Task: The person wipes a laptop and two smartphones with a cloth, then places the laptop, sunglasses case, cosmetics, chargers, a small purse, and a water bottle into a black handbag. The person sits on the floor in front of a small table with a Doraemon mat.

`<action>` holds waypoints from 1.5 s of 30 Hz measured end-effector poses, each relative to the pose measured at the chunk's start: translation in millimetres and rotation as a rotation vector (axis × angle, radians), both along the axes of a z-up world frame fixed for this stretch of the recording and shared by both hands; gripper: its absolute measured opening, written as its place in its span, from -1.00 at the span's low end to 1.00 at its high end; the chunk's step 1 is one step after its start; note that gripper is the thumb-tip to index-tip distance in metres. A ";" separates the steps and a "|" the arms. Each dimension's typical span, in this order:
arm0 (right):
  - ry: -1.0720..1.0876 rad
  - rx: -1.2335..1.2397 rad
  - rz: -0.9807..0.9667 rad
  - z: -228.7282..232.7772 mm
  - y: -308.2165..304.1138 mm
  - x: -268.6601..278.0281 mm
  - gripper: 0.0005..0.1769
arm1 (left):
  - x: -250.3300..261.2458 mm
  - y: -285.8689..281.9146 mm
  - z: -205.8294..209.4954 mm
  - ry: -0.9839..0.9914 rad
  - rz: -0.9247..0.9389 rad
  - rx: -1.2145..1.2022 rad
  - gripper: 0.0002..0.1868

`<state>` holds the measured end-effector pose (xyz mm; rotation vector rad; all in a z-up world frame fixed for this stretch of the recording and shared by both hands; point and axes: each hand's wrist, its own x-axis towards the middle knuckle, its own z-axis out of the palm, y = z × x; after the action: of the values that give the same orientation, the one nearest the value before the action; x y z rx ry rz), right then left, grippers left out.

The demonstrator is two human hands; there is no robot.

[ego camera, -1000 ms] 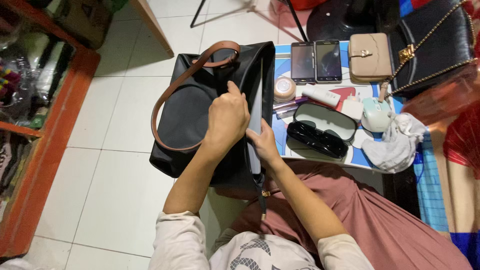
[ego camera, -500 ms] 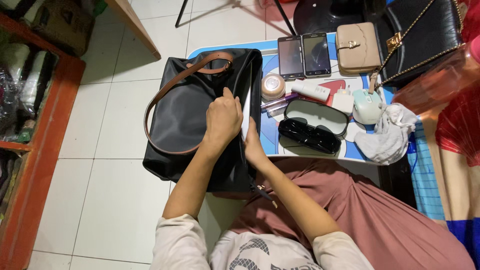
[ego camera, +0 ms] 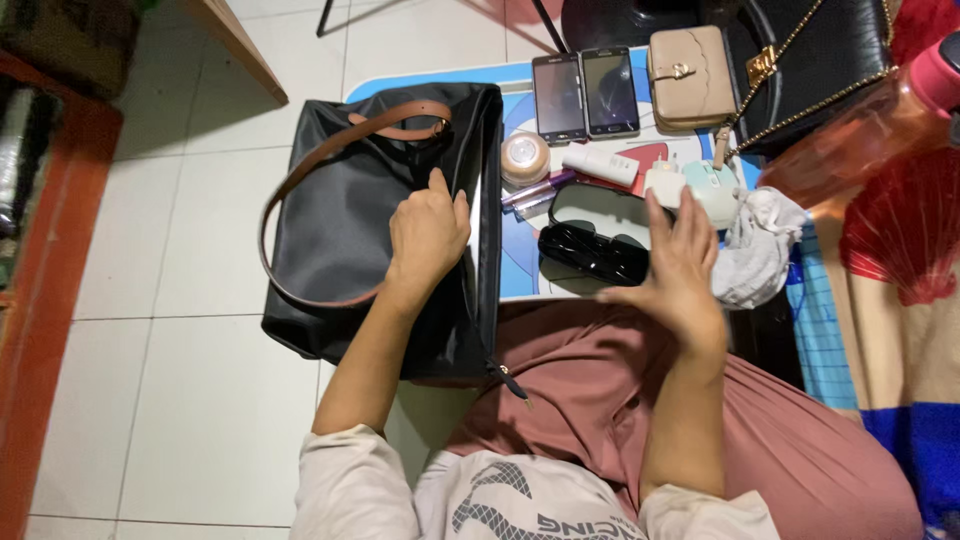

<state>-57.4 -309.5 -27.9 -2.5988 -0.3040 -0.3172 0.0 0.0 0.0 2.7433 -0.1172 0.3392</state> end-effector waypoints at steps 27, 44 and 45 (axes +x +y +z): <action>-0.021 0.800 0.085 -31.4 35.4 41.6 -0.41 | -36.0 -1.8 14.3 -0.148 -0.044 0.084 -0.38; -0.043 1.120 0.329 -166.7 258.2 235.3 -0.42 | -42.2 -29.1 37.2 -0.359 -0.085 0.175 -0.45; -0.062 1.151 0.330 -169.0 265.8 236.4 -0.40 | -42.5 -29.8 35.8 -0.366 -0.094 0.170 -0.44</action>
<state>179.0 -43.7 -196.9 -1.3863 -0.4055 -0.3199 -42.5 -29.8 35.8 2.7976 -0.3847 0.8363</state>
